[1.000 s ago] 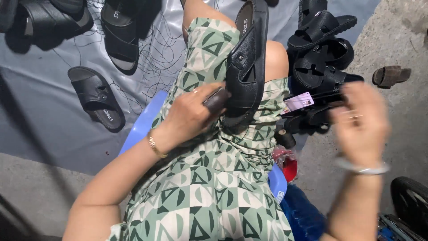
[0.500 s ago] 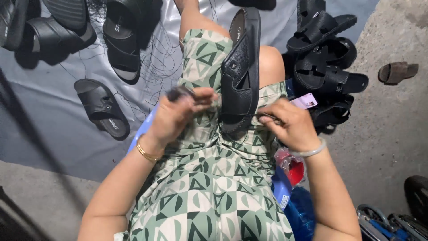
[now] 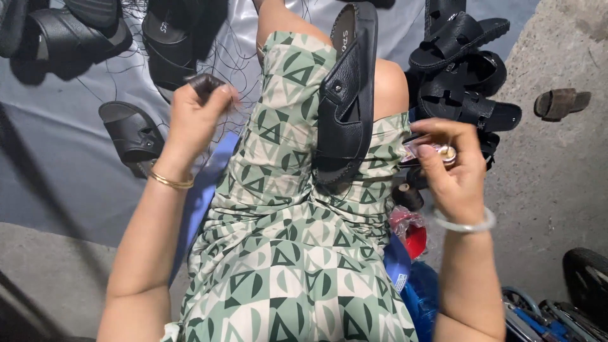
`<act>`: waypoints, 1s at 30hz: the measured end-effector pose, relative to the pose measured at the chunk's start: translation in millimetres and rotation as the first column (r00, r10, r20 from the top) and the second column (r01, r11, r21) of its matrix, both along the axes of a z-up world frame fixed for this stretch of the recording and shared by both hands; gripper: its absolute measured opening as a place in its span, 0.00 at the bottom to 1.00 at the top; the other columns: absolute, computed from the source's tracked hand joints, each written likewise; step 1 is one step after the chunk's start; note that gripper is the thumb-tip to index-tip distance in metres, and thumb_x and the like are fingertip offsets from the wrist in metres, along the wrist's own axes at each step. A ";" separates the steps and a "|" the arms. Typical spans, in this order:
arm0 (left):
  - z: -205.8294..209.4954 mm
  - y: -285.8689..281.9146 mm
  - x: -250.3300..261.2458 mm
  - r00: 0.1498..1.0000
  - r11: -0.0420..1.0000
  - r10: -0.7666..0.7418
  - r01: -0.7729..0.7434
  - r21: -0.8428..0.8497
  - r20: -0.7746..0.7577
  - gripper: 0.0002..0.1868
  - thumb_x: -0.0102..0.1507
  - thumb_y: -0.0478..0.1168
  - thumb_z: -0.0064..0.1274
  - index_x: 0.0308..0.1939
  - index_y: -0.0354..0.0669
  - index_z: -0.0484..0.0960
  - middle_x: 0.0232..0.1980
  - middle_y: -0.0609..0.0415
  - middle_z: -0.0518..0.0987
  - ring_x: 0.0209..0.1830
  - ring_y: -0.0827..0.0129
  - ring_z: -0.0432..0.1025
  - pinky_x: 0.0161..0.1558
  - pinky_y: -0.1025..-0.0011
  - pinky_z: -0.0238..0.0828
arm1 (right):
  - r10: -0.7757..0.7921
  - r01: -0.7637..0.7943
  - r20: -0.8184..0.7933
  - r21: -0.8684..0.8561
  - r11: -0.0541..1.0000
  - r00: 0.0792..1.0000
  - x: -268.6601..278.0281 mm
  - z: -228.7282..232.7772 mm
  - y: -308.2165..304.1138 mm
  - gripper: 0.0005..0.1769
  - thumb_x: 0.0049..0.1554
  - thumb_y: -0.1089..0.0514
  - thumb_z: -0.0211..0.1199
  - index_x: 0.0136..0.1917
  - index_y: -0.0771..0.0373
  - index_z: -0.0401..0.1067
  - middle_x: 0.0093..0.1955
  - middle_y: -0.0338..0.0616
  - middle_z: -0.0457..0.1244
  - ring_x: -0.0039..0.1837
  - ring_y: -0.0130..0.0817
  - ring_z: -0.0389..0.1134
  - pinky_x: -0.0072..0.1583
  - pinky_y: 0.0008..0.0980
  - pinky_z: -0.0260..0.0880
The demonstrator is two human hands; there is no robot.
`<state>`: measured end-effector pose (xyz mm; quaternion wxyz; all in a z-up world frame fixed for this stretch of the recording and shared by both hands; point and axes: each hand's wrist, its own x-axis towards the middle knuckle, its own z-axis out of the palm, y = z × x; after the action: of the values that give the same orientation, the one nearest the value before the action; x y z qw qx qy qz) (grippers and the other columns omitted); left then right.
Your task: Manually stitching the upper part of black sandals to the soles using a needle and thread.
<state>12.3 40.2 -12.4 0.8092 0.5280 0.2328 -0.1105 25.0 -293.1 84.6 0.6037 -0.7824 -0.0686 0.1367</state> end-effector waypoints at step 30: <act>32.2 -97.7 30.3 0.410 0.302 -0.881 0.108 0.947 0.235 0.31 0.40 0.55 0.71 0.18 0.39 0.65 0.68 0.44 0.52 0.70 0.49 0.36 0.56 0.25 0.19 | 0.741 -0.048 -0.074 -0.997 -0.057 0.668 -21.2 25.8 22.2 0.37 0.48 0.60 0.54 0.69 0.35 0.56 0.31 0.35 0.52 0.21 0.29 0.54 0.20 0.30 0.50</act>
<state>42.7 -57.4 19.9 0.3697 0.8766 -0.3058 -0.0385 3.9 -270.8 110.4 -0.1918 -0.9075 -0.3562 0.1130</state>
